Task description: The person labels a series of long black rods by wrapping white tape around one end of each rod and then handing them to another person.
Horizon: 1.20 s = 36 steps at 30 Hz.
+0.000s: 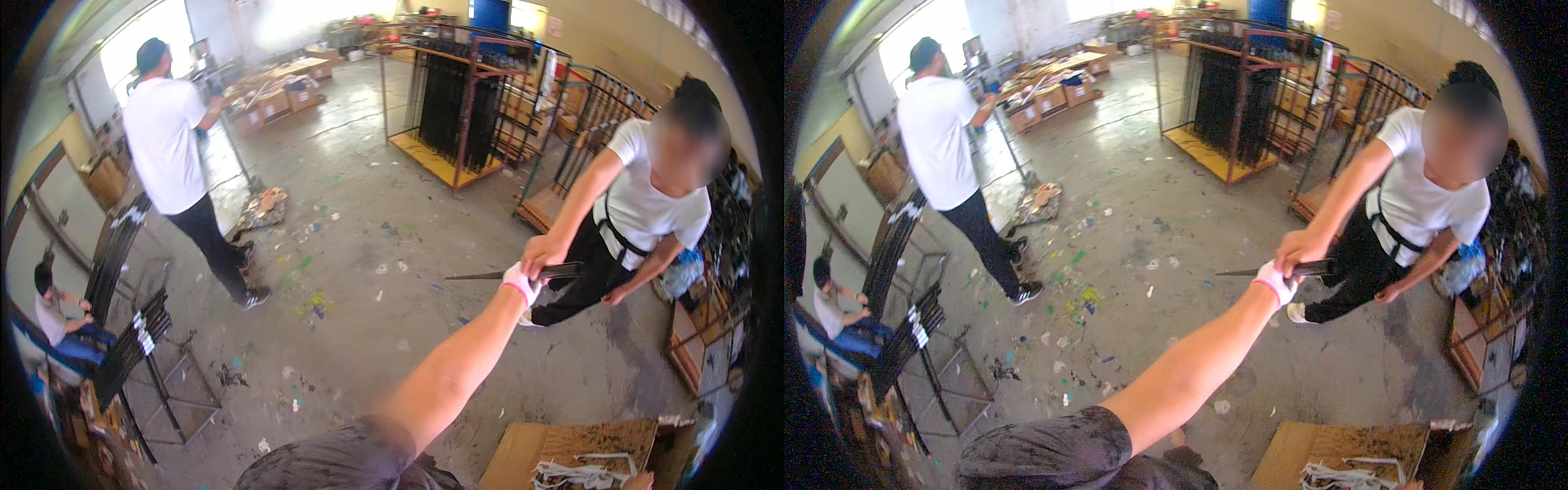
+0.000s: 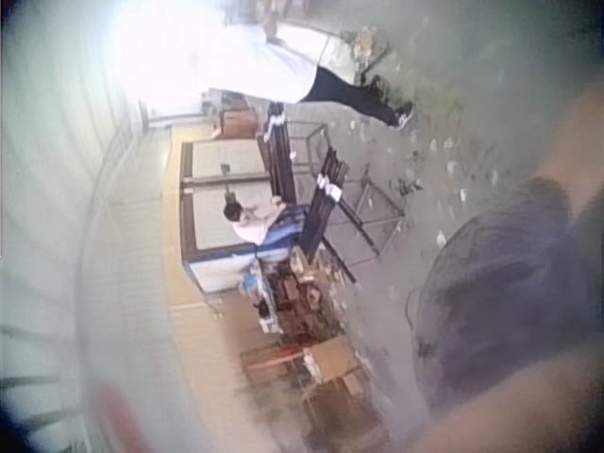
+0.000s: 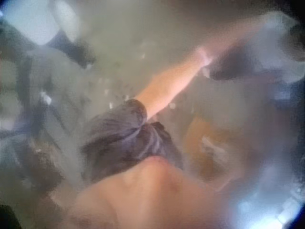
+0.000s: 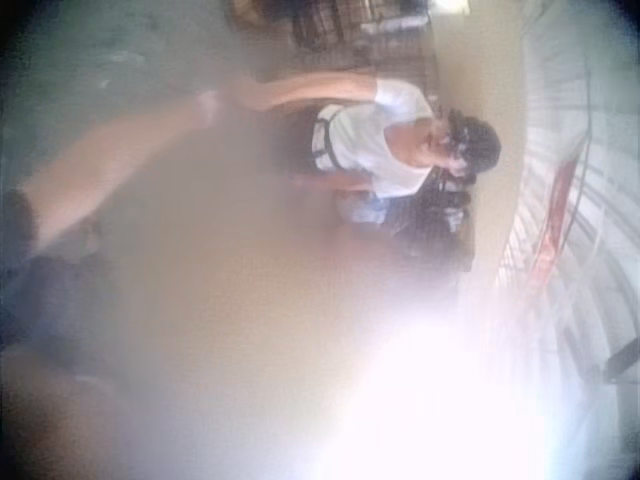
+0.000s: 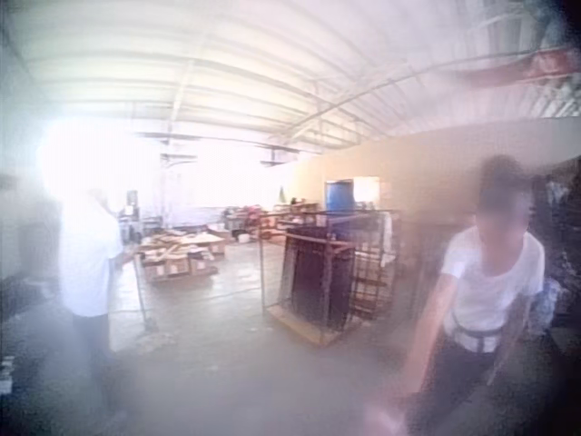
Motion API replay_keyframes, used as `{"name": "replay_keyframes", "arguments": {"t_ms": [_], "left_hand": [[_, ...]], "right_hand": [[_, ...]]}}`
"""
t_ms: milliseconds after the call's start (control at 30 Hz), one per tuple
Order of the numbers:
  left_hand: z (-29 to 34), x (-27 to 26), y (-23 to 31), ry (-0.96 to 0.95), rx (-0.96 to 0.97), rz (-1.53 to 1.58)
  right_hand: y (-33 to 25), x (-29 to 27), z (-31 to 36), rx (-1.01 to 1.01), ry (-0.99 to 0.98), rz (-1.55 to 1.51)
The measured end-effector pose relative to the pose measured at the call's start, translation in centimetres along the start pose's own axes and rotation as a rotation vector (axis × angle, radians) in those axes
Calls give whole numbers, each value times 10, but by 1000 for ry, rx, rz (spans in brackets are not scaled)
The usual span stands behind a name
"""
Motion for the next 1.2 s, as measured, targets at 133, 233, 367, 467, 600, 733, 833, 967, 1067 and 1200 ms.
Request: {"name": "replay_keyframes", "arguments": {"t_ms": [133,233,367,467,600,733,833,967,1067,1200], "left_hand": [[53,54,4,-217,-100,162],[52,44,20,-37,-156,-133],[125,14,27,-194,-148,-330],[185,-69,61,-316,-81,-634],[245,-273,126,-23,129,-1198],[321,-524,171,489,204,-1157],[420,-626,167,681,395,-913],[495,-679,150,867,769,-741],[500,-725,125,1034,885,-623],[505,-614,138,875,971,-821]], "right_hand": [[-43,10,25,-38,1,-152],[-98,28,48,-110,-60,-334],[-155,46,99,-168,-239,-542],[-201,64,144,-239,-452,-691],[-258,83,205,-322,-801,-817],[-293,94,258,-367,-1143,-841],[-303,98,283,-346,-1343,-805],[-317,103,293,-320,-1510,-751],[-335,112,292,-302,-1598,-755],[-374,146,279,-208,-1699,-900]]}}
Point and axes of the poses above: each hand's wrist, its own z-axis away from the middle knuckle, its own x-axis out of the palm, y = z × x, the point moved 3 cm from there along -z, towards the middle knuckle, and after that the axes turned 13 degrees about y, right-handed, at the moved point
